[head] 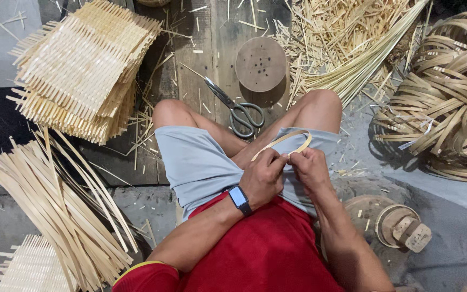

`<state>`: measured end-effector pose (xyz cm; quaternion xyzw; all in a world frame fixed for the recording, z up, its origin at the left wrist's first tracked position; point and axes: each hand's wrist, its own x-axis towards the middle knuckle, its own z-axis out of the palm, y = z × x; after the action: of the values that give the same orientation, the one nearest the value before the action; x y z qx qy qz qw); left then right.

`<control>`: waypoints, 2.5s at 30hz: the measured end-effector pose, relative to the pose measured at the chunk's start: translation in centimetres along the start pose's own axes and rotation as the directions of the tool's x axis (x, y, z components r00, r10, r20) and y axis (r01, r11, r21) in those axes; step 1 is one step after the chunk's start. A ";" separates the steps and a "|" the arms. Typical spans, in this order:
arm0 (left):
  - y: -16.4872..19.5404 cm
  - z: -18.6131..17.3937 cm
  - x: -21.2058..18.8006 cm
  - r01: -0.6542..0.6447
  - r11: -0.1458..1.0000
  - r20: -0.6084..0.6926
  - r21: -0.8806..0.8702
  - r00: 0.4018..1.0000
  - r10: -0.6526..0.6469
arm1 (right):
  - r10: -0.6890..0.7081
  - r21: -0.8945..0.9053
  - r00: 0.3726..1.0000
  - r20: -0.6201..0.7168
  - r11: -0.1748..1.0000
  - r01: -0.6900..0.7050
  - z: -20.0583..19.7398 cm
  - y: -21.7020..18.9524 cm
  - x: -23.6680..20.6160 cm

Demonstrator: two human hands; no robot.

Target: The person sits on the floor and bends thin bamboo strips into circular rings, joining the ends by hand. The person uses shears to trim the ends of the strips and places the finished rings on the floor.

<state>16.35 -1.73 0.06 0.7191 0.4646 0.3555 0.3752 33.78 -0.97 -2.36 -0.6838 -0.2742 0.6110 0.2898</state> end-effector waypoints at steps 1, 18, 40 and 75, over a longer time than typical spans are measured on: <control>-0.1 -0.1 0.1 -0.001 1.000 0.002 -0.004 1.000 0.001 | 0.036 0.027 0.999 0.016 0.999 -0.036 0.2 -0.6 -0.2; -8.1 -11.9 2.0 0.133 0.120 0.011 -0.984 0.716 -0.698 | -0.453 -0.879 0.823 0.343 0.155 0.451 13.2 -6.5 10.8; -7.5 -11.0 2.3 0.149 0.368 -0.135 -0.918 0.754 -0.643 | -0.652 -0.479 0.614 0.446 0.406 0.779 4.7 -7.2 1.5; -7.2 -9.4 2.5 0.155 0.324 -0.122 -0.933 0.712 -0.691 | -0.683 -0.505 0.631 0.368 0.422 0.753 4.9 -2.8 1.3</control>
<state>6.21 4.65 -1.40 0.1412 0.4716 0.5969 0.6335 28.94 2.23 -1.63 -0.5209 -0.7375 0.3373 0.2664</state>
